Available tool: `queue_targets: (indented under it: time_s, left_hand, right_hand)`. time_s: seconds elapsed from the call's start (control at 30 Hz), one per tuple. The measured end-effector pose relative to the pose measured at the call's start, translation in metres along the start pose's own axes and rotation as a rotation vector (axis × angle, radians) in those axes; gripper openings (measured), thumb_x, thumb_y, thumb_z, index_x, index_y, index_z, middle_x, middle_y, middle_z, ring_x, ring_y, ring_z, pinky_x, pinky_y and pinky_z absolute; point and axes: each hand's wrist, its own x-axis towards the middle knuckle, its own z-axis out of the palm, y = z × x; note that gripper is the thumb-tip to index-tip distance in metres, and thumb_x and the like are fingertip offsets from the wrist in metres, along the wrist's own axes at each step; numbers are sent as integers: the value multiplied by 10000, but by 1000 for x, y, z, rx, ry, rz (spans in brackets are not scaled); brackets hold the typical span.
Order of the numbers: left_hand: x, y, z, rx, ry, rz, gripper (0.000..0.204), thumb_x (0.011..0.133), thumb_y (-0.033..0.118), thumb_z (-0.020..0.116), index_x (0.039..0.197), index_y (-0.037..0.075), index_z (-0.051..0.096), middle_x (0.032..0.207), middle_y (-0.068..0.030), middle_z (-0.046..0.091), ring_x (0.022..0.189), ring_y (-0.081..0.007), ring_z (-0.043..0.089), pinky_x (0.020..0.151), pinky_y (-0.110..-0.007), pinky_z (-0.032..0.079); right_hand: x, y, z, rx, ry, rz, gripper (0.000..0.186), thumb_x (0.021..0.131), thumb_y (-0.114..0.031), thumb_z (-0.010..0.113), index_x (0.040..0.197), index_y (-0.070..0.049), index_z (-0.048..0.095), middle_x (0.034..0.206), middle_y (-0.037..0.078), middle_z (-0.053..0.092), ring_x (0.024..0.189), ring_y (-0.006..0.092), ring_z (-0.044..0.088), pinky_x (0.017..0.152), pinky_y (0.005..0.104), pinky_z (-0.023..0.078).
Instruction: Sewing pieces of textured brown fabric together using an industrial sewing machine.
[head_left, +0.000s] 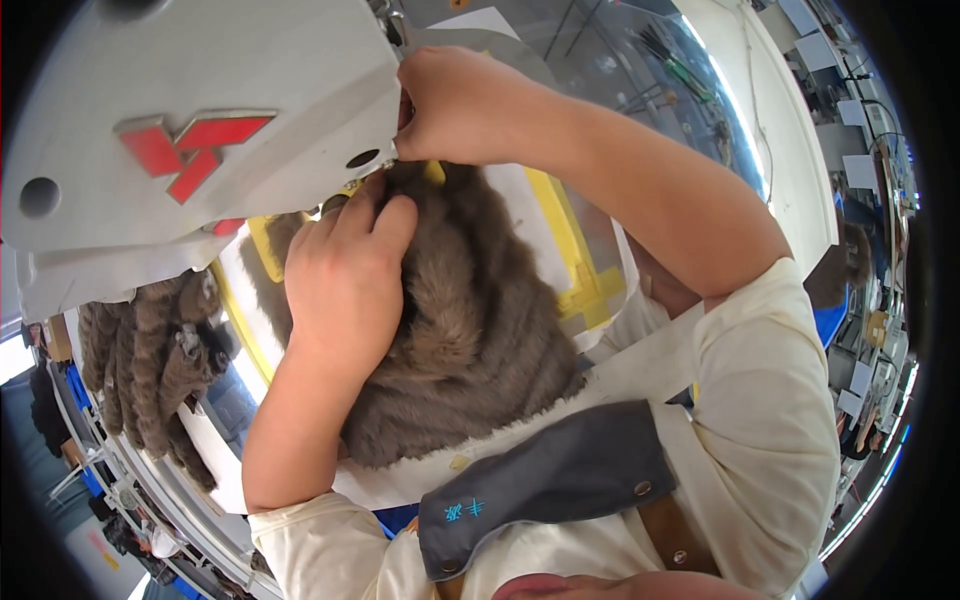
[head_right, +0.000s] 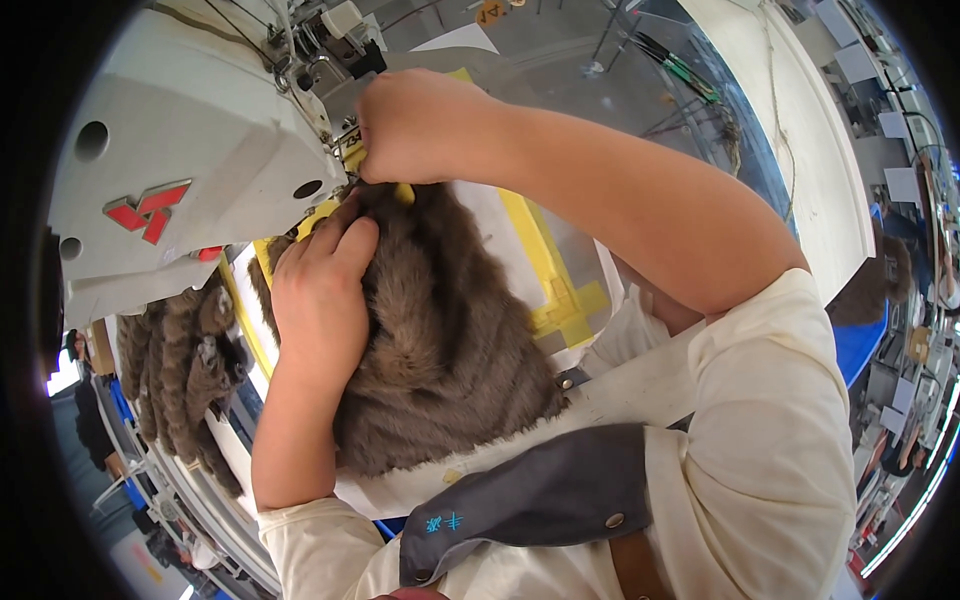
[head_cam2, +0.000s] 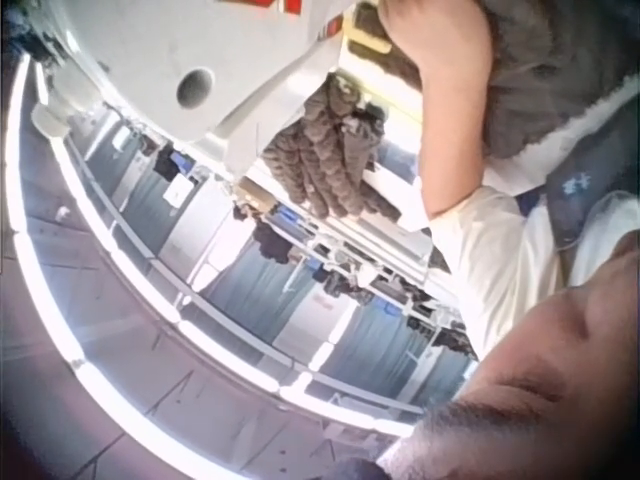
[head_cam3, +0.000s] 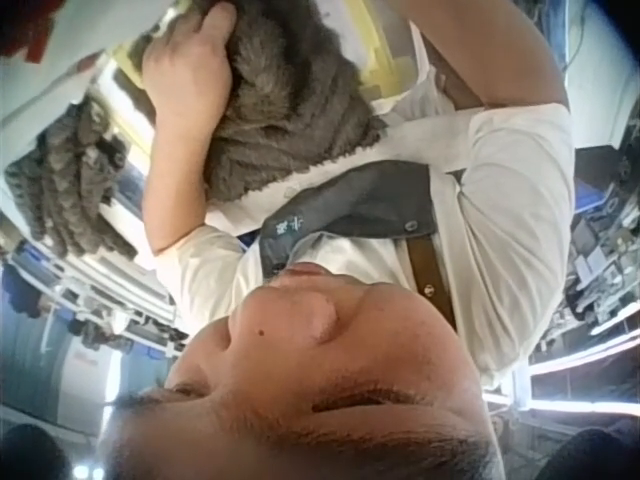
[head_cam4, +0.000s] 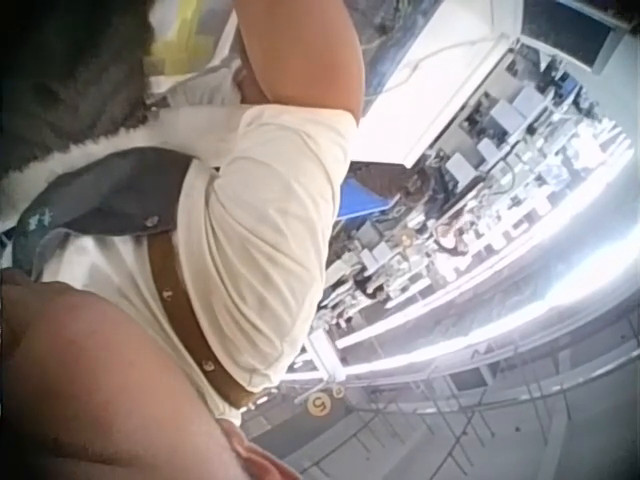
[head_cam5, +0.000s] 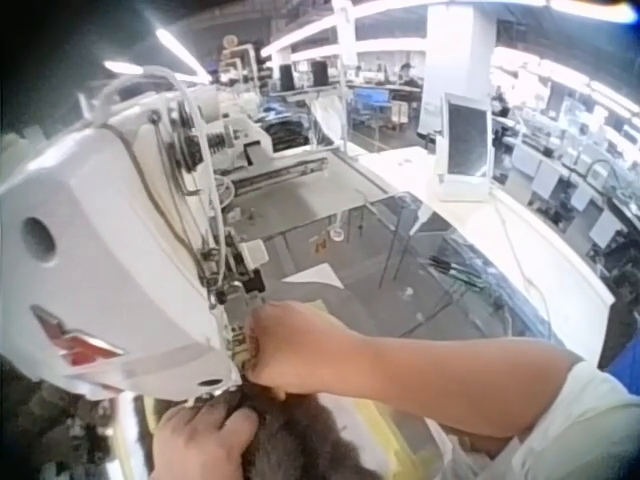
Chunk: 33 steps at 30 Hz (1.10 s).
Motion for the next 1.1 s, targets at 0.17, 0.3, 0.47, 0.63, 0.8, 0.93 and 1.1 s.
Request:
queue_targets:
  time_s: [0.17,0.3,0.47,0.63,0.8,0.93,1.1]
  left_hand:
    - [1,0,1,41,11,-9,102,802,75,627,901,97,621,1116,-101,744,799,-267,695,685,-395,536]
    - [1,-1,1,31,30,-10,106,804,84,634,908,102,634,1090,-99,746,794,-254,703,684,-389,539]
    - [-3,-5,-1,16,23,-19,130,812,95,642,941,102,652,1036,-96,736,787,-252,709,693,-380,551]
    - [-4,-6,0,-14,12,-24,187,813,106,650,998,90,671,997,-88,722,780,-246,708,692,-374,553]
    - [-5,-4,0,8,-13,-27,235,795,106,654,1028,91,684,979,-78,712,765,-234,700,670,-366,544]
    - [-4,-5,0,-8,-2,-29,204,796,106,651,997,101,682,982,-73,713,759,-231,694,665,-366,539]
    - [-3,-4,0,6,24,-14,161,796,109,639,952,105,679,1015,-72,728,790,-233,690,678,-364,536]
  right_hand:
    - [9,10,5,89,-64,48,263,711,-244,757,853,-24,773,783,189,732,784,372,731,715,456,587]
    - [4,8,3,-5,42,-88,264,721,-217,746,907,-32,773,812,187,737,822,357,729,749,452,579]
    - [-34,2,-16,-203,-20,-423,253,764,-118,652,971,-29,766,902,171,754,904,377,716,803,469,566]
    - [-42,-1,1,-198,-12,-531,293,806,-43,573,1024,-43,768,969,117,762,938,374,707,819,475,565]
    - [-44,-4,4,-329,-34,-456,284,828,-53,592,1045,-78,774,989,102,759,931,340,711,802,451,569]
    - [-43,-8,-2,-404,-87,-400,293,842,-67,610,1079,-107,778,1004,97,756,921,320,715,774,442,568]
    - [-44,-11,1,-454,-105,-350,274,834,-72,615,1048,-117,781,991,80,758,922,309,719,771,442,570]
